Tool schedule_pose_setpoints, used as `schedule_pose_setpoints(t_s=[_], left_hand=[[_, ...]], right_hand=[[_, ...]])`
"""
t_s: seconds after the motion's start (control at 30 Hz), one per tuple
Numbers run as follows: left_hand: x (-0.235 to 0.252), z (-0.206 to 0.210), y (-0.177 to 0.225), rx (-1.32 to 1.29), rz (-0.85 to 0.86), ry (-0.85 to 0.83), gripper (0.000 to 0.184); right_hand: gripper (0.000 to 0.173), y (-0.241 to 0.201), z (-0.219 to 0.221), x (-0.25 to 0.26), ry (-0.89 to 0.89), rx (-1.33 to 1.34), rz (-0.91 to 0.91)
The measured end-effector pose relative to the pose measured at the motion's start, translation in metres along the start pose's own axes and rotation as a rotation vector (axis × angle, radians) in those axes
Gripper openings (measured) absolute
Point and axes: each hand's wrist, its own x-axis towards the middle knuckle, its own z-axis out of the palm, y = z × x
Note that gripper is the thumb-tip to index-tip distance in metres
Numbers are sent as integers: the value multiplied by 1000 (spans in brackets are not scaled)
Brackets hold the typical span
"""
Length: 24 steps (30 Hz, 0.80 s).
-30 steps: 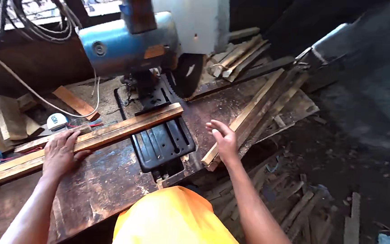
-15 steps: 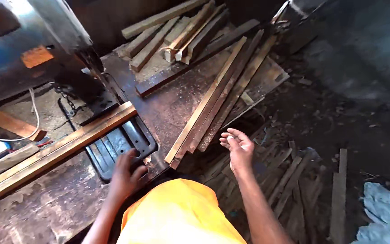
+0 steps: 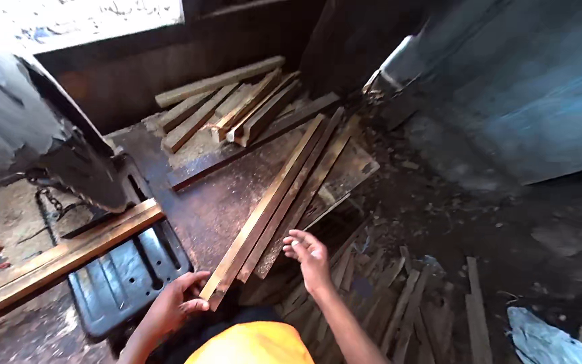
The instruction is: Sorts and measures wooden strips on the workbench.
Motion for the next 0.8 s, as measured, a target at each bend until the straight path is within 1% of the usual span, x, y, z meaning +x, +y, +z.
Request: schedule_pose_setpoints(t_s=[0.2,0.33,0.4,0.47,0.5,0.57,0.63,0.7,0.8], left_hand=[[10,-14,-5,77,-1,-45,69],[12,-19,-5,-65,14,-57,73],[6,-16,-3,-96,28,-10,65],[1,-7,-5,-33,38,87,53],[0,-3,-8,-12,41,129,48],[-7,-4,-12,-49,58,155,44],[-26,-14,-8,-179,62,168,40],[-59,-34,5,-342,31,213,38],[-116,-74,32,-440,-6,255,39]], right_hand=[[26,-6,22,3,-21,65,20],[26,-13,37,-6,-14,97,17],[26,-14,48,-17,-7,136,34],[25,-16,64,-30,1,189,67],[25,-16,74,-37,-2,217,84],[25,-17,100,-51,-19,264,113],[26,-17,130,-64,-29,290,144],[28,-16,161,-76,-31,277,181],[38,-18,196,-91,-66,274,261]])
